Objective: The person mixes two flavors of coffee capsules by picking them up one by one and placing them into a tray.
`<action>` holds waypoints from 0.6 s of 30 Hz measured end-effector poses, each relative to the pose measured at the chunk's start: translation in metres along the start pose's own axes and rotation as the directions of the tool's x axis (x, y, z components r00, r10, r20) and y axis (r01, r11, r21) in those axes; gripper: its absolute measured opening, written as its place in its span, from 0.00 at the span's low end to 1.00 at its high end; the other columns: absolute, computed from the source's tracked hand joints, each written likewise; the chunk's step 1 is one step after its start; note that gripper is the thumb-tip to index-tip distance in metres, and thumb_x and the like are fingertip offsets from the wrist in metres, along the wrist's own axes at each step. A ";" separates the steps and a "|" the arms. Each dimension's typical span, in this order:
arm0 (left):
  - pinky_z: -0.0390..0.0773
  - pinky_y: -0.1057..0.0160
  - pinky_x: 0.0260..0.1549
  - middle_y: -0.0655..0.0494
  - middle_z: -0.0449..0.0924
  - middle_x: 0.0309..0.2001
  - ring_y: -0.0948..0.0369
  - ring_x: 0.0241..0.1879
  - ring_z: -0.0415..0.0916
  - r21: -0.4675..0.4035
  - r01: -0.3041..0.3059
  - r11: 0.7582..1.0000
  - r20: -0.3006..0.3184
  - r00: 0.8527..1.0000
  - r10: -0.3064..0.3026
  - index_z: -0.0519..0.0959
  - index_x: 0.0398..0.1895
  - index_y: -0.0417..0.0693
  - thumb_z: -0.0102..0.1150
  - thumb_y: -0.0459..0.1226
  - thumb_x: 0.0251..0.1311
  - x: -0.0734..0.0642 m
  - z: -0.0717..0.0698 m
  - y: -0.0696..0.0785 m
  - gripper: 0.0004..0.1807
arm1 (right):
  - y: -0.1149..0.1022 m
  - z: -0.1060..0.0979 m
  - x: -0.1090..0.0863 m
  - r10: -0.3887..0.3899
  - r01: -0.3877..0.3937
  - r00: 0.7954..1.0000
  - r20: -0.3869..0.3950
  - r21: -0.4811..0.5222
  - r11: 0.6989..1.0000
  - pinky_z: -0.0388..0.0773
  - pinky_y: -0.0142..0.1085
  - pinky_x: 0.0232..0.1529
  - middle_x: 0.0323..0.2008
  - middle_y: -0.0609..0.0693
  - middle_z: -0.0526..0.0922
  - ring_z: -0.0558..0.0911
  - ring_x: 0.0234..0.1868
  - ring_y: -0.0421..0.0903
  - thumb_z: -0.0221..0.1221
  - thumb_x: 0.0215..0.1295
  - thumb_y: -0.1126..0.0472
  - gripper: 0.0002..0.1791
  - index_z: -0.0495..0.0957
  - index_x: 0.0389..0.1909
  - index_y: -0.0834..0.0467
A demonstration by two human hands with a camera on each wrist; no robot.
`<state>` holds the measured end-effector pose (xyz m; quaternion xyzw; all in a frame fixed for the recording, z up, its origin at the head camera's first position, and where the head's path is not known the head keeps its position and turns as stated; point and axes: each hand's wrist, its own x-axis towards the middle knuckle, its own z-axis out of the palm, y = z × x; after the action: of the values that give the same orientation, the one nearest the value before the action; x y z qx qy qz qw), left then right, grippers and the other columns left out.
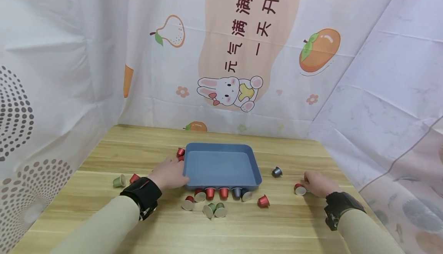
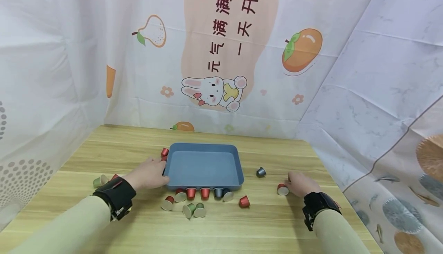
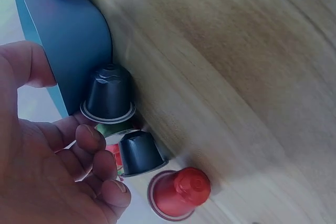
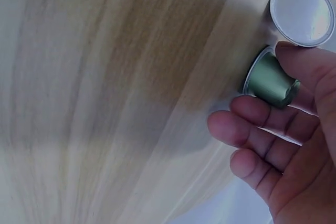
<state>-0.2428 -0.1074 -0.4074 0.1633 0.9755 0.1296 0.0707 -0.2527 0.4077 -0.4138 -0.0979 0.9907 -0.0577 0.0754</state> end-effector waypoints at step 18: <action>0.65 0.43 0.61 0.45 0.83 0.49 0.48 0.48 0.75 -0.055 -0.027 0.998 -0.004 1.000 0.027 0.80 0.49 0.36 0.62 0.41 0.56 -0.012 0.002 -0.010 0.21 | -0.032 -0.028 0.010 -0.132 0.134 0.978 -0.160 0.002 0.991 0.72 0.40 0.30 0.28 0.47 0.79 0.73 0.27 0.42 0.59 0.69 0.62 0.05 0.76 0.37 0.60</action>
<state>-0.2347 -0.1204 -0.4109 0.1742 0.9693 0.1578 0.0719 -0.2607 0.3769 -0.3834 -0.1584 0.9844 -0.0765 -0.0075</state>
